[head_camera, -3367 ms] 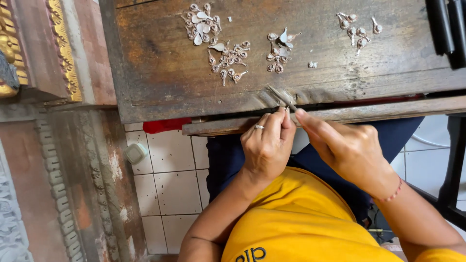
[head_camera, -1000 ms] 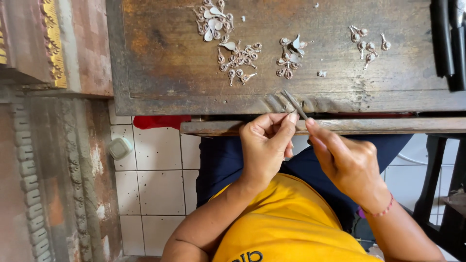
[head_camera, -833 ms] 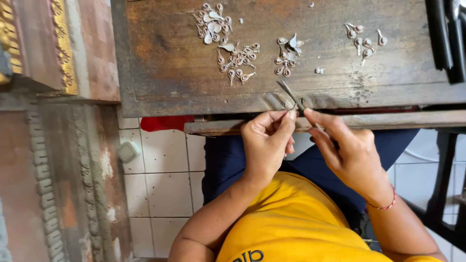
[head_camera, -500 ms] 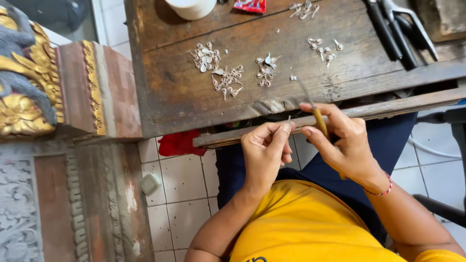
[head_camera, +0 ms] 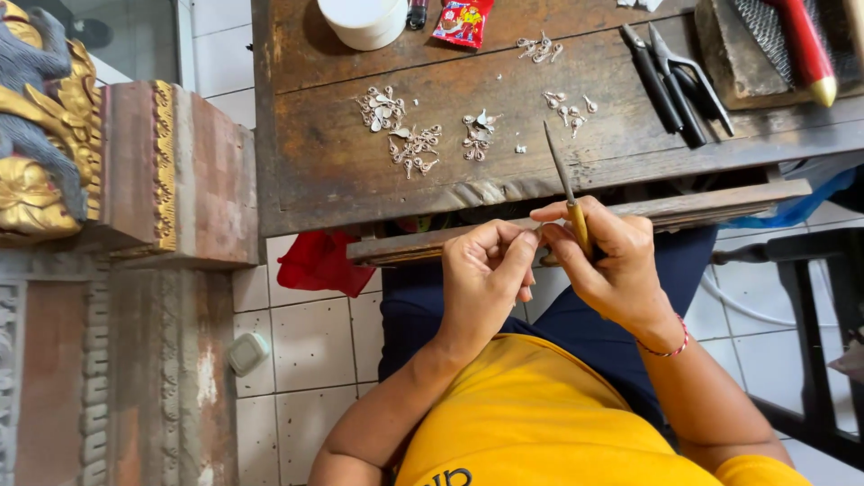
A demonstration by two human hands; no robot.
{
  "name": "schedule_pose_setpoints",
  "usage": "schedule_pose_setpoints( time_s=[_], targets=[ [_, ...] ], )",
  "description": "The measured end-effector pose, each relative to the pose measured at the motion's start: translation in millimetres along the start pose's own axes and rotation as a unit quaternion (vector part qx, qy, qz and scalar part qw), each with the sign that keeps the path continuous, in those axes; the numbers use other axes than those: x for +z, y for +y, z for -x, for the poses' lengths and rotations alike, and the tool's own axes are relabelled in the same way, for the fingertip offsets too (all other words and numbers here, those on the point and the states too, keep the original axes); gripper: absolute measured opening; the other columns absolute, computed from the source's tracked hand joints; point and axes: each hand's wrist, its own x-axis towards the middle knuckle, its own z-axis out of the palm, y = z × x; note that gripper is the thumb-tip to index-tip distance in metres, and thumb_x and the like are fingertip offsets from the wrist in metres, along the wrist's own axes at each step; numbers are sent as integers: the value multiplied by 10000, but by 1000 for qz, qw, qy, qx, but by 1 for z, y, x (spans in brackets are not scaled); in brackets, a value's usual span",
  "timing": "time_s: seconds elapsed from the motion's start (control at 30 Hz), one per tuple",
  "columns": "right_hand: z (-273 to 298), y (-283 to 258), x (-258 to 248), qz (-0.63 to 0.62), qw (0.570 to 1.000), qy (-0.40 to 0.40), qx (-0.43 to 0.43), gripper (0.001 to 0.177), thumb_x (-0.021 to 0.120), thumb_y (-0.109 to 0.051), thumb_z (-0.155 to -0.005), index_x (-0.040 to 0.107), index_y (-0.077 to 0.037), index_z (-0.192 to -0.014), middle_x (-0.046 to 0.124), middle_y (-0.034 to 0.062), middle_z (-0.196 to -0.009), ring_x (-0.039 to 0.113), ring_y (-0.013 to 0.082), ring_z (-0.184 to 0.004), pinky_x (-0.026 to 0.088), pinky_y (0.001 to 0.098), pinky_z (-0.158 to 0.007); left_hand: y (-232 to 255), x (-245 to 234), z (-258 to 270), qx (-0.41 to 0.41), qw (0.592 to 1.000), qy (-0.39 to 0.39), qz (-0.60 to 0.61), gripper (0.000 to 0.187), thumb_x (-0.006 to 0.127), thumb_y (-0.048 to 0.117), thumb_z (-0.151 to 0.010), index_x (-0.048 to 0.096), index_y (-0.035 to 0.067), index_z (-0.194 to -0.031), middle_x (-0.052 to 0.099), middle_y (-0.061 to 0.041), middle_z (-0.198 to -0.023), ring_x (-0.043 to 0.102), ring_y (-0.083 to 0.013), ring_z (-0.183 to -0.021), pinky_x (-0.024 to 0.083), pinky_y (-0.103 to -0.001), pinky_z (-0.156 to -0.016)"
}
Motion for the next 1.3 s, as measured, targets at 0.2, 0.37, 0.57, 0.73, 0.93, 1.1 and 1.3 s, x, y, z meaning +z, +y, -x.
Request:
schedule_pose_setpoints(
  time_s=[0.2,0.37,0.57,0.73,0.93,1.1,1.3],
  targets=[
    [-7,-27,0,-21,1000,-4,19,88,669,-25,-957,739,-37,-1008,645,23,-541,431,84,-388,411,226,-444,4,-5,6,-7,999,-28,19,212,621,90,-982,706,-2,-812,659,-129,-586,658,-146,-462,532,-219,-400],
    [-7,-26,-2,-8,999,2,36,80,680,-40,-953,743,-45,-1002,511,25,-452,412,80,-386,372,212,-437,-1,-8,11,-22,997,-43,53,186,689,110,-955,709,-64,-1017,716,-170,-781,730,-174,-637,621,-261,-553],
    [-7,-17,4,-4,999,28,46,68,691,-35,-952,749,-44,-986,514,36,-453,424,82,-387,398,206,-452,-12,-11,2,-19,997,-53,57,236,732,78,-951,694,-105,-1095,742,-209,-903,762,-211,-717,645,-291,-603],
    [-6,0,8,-4,998,33,53,64,714,-40,-942,758,-42,-988,495,33,-449,438,92,-374,404,204,-454,-19,-13,-8,-25,998,-36,47,209,732,75,-958,703,-91,-1082,760,-206,-932,765,-200,-730,646,-288,-611],
    [-5,14,13,-10,997,53,63,61,722,-64,-959,746,-22,-997,569,28,-495,451,76,-410,422,199,-477,-18,-16,-14,-18,999,-29,34,208,740,73,-951,718,-76,-1094,765,-192,-933,755,-185,-719,638,-275,-606],
    [-5,22,13,-10,996,59,70,46,723,-56,-957,732,-14,-972,586,43,-496,470,76,-416,432,209,-478,-17,-15,-19,-23,999,-32,31,203,759,67,-935,728,-69,-1083,767,-180,-923,757,-186,-717,641,-273,-606],
    [-8,24,8,13,997,41,67,29,734,-50,-920,741,-37,-945,563,39,-448,520,171,-351,461,239,-451,-12,-15,-25,-16,999,-36,23,181,733,64,-951,732,-87,-1051,756,-192,-899,756,-201,-711,646,-288,-608]
  ],
)
